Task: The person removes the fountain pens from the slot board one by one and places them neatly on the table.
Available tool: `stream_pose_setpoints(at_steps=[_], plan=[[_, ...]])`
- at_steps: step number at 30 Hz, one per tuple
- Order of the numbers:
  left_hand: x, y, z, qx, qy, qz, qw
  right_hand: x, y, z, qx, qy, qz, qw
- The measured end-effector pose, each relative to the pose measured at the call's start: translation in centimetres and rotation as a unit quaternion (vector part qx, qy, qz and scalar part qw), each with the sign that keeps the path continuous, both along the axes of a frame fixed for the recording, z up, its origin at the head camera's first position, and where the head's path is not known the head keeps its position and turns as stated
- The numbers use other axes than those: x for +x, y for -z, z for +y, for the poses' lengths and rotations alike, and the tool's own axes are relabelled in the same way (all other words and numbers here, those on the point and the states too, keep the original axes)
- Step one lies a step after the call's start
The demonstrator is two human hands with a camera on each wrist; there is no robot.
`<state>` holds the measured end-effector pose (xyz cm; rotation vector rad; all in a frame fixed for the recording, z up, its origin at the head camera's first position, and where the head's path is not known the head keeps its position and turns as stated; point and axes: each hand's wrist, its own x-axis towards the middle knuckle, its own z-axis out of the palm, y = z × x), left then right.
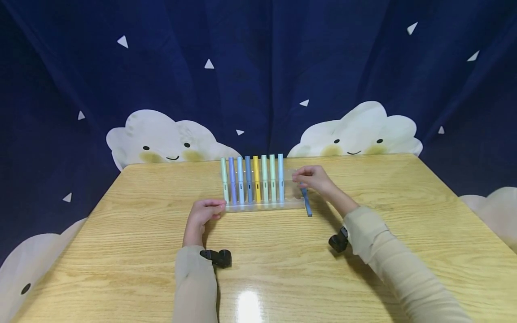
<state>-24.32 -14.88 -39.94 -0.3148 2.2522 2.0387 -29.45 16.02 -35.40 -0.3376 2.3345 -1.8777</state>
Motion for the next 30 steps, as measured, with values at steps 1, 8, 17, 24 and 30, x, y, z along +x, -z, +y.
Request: stream_pose_setpoints(at_steps=[1,8,17,24,30], plan=[[0.0,0.0,0.0,0.001,0.0,0.0,1.0,0.0,0.0,-0.1,-0.001,-0.003,0.002,1.0],[-0.1,0.0,0.0,-0.001,0.0,-0.002,1.0,-0.1,0.2,-0.9,0.026,-0.013,0.012,0.9995],[-0.1,0.2,0.0,-0.002,-0.003,0.0,1.0,-0.1,0.6,-1.8,0.017,-0.027,0.006,0.9995],[0.0,0.1,0.1,-0.007,-0.007,-0.001,0.9999,0.0,0.7,-2.5,0.028,-0.031,0.003,0.9991],[0.0,0.0,0.1,-0.009,-0.004,-0.002,0.9999,-0.1,0.7,-2.9,0.023,-0.032,-0.011,0.9991]])
